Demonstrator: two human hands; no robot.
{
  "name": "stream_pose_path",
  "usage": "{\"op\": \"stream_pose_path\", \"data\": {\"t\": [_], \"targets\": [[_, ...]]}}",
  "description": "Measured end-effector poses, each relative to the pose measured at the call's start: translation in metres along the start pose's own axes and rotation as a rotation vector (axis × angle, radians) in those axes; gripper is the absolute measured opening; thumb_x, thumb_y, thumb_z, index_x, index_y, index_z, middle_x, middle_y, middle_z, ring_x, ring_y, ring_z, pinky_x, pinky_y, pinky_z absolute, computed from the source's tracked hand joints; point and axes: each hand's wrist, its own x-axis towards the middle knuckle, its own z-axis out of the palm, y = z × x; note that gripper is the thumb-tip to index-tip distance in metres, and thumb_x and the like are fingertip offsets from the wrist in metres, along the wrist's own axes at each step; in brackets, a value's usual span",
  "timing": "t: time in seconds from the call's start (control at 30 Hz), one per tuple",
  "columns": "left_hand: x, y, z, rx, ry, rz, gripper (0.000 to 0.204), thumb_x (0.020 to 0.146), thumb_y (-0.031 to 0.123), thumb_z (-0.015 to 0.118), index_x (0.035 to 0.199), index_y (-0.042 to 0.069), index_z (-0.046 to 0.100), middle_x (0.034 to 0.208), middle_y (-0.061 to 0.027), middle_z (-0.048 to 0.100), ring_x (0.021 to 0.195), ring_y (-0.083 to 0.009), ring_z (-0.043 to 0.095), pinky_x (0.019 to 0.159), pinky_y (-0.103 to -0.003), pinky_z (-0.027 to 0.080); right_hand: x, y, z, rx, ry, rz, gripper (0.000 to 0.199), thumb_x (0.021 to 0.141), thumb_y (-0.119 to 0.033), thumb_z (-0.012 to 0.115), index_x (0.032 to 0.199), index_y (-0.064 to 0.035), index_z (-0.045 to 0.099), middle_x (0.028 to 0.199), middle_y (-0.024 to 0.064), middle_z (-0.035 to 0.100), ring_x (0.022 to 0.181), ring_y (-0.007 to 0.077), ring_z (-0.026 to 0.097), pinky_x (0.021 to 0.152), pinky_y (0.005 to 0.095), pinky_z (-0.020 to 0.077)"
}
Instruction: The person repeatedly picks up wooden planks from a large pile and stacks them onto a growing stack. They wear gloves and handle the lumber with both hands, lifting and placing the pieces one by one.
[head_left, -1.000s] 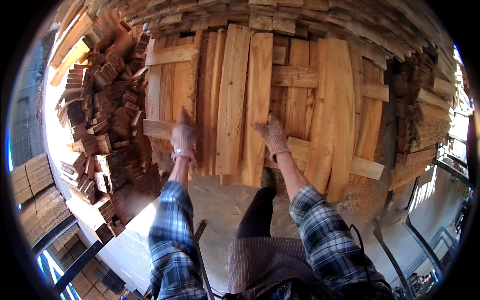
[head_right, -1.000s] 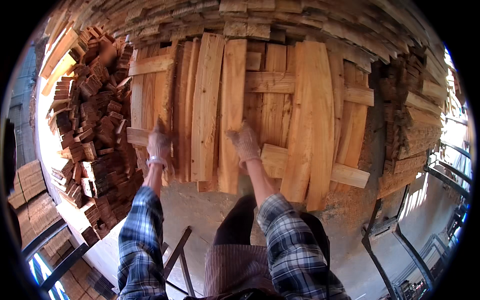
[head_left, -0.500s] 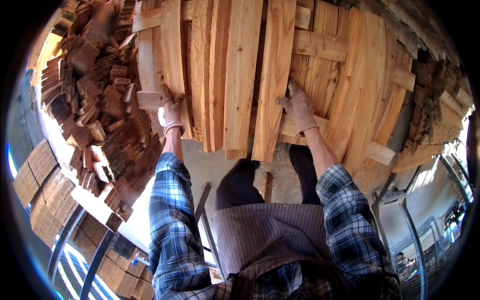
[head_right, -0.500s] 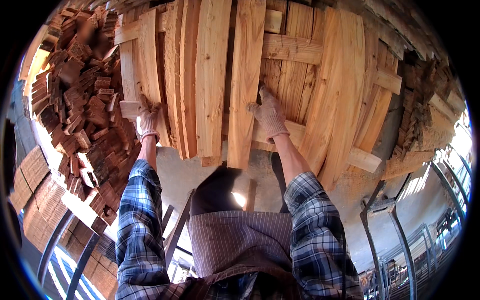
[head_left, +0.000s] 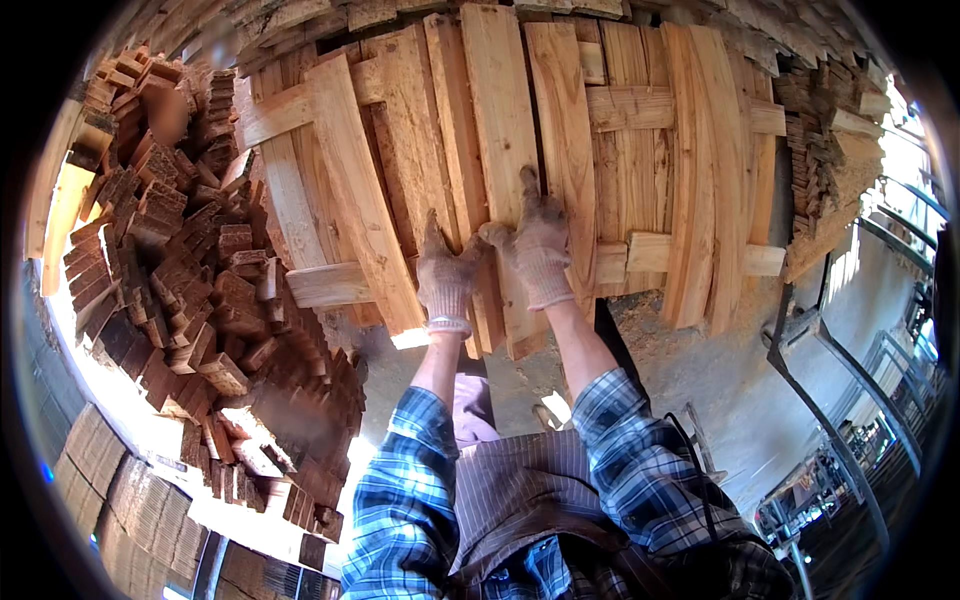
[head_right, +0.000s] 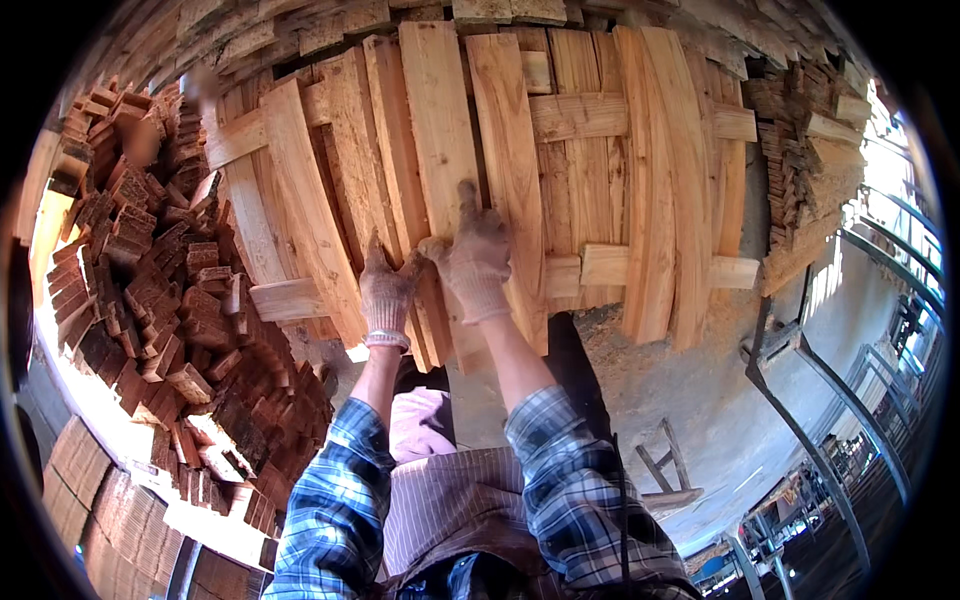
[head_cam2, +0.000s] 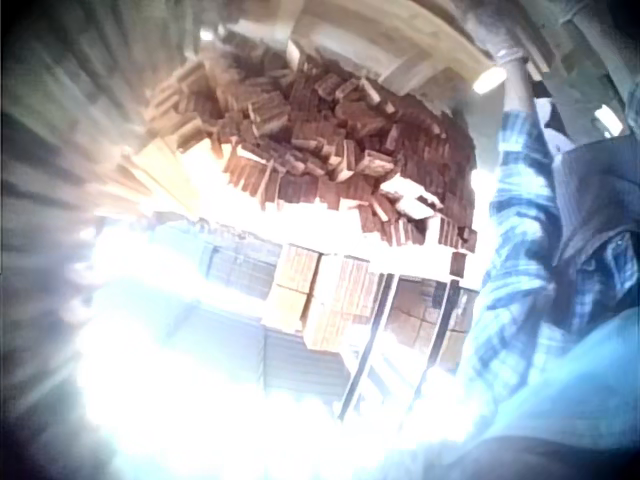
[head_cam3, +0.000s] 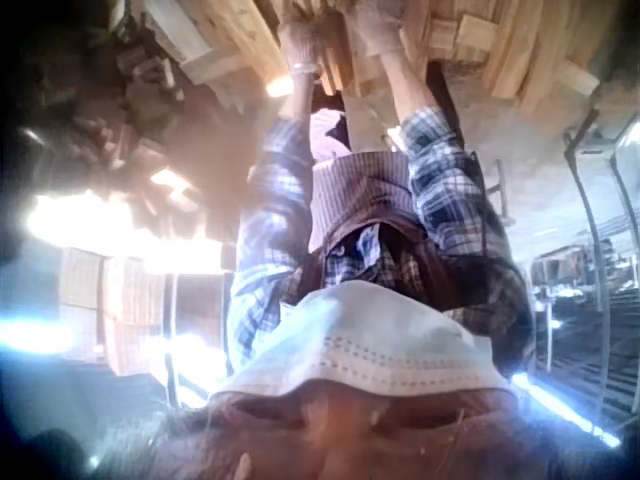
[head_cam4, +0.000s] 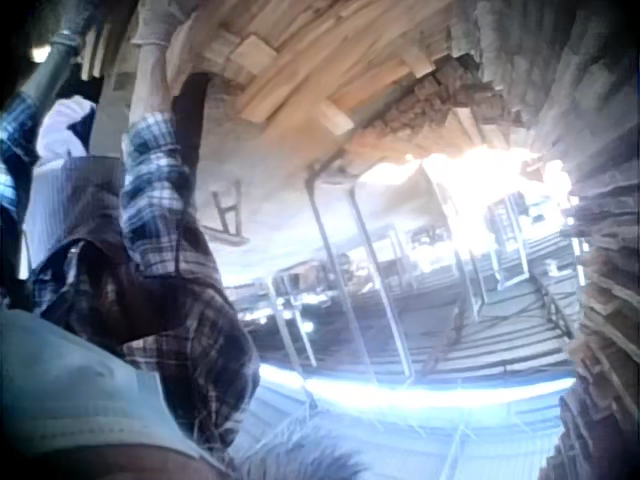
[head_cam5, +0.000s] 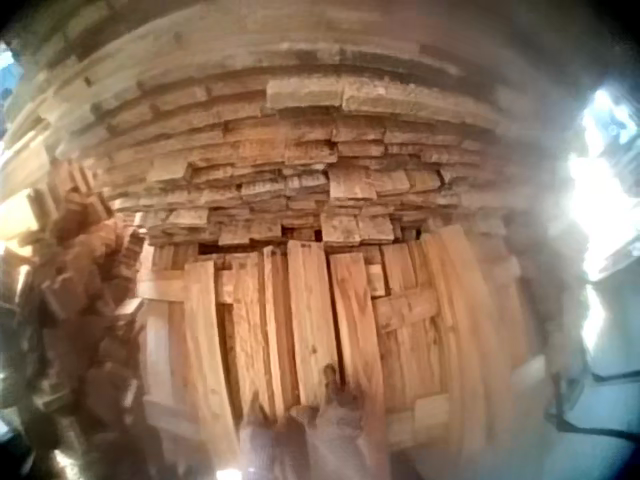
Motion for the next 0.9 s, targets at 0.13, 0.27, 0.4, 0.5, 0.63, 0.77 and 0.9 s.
{"op": "stream_pose_path", "data": {"t": [0.13,0.27,0.4,0.5,0.63,0.77,0.9], "targets": [[0.021,-0.031,-0.015,-0.015,-0.193,-0.004,0.06,0.075,0.032,0.077,0.119,-0.001,0.055,0.096,-0.0215,0.068,0.084,-0.0334,0.068,0.072,-0.038,0.055,0.005,0.025,-0.005,0.432,0.075,-0.202,0.094,0.064,-0.032,0.08,0.143,-0.0087,0.035,0.131,0.0212,0.049,0.104,0.0288,0.057,0.09,0.0388,0.049],[-0.002,-0.032,-0.069,-0.501,-0.16,-0.102,0.038,0.078,0.017,0.075,0.106,-0.003,0.058,0.081,-0.0127,0.067,0.066,-0.015,0.063,0.053,-0.03,0.052,-0.02,0.045,-0.062,0.979,-0.106,-0.025,0.097,0.059,-0.022,0.079,0.143,-0.0027,0.034,0.14,0.02,0.043,0.119,0.0287,0.052,0.098,0.0361,0.0449],[-0.013,-0.04,-0.13,-0.678,-0.219,-0.261,0.024,0.083,0.014,0.064,0.102,-0.001,0.057,0.074,0.0001,0.056,0.06,-0.0074,0.049,0.053,-0.02,0.039,0.016,0.135,-0.025,0.566,-0.021,-0.046,0.106,0.057,-0.025,0.079,0.145,-0.0008,0.027,0.136,0.0234,0.046,0.118,0.0315,0.052,0.1,0.0374,0.0438],[-0.009,-0.071,-0.168,-0.721,-0.007,0.024,0.017,0.086,0.015,0.058,0.096,0.001,0.056,0.083,0.001,0.056,0.068,-0.0064,0.049,0.061,-0.021,0.041,0.016,0.105,-0.015,0.268,-0.125,0.124,0.111,0.056,-0.028,0.081,0.145,-0.0006,0.021,0.128,0.0253,0.051,0.113,0.0338,0.055,0.097,0.0384,0.0456],[0.059,-0.128,-0.188,-0.614,-0.1,-0.088,0.024,0.087,0.017,0.06,0.104,0.0,0.059,0.088,-0.0063,0.063,0.073,-0.0127,0.058,0.069,-0.024,0.05,0.02,0.083,-0.017,0.252,-0.193,0.218,0.113,0.053,-0.029,0.082,0.144,0.0005,0.022,0.123,0.0254,0.053,0.109,0.0357,0.057,0.092,0.0392,0.0488],[0.113,-0.186,-0.176,-0.378,-0.165,-0.096,0.026,0.086,0.011,0.062,0.109,0.0,0.059,0.093,-0.0081,0.065,0.076,-0.0145,0.062,0.064,-0.025,0.051,0.018,0.077,0.025,0.246,0.109,-0.099,0.107,0.053,-0.029,0.082,0.141,0.0017,0.028,0.11,0.0231,0.06,0.1,0.0366,0.059,0.085,0.0404,0.0511],[0.109,-0.15,-0.172,-0.457,-0.278,-0.096,0.047,0.082,0.011,0.066,0.126,0.0,0.053,0.107,-0.0106,0.065,0.091,-0.0168,0.06,0.083,-0.029,0.047,0.009,0.036,0.035,0.057,0.21,-0.164,0.095,0.056,-0.025,0.081,0.136,0.0022,0.036,0.106,0.0221,0.062,0.094,0.0353,0.062,0.082,0.0423,0.0517]]}}
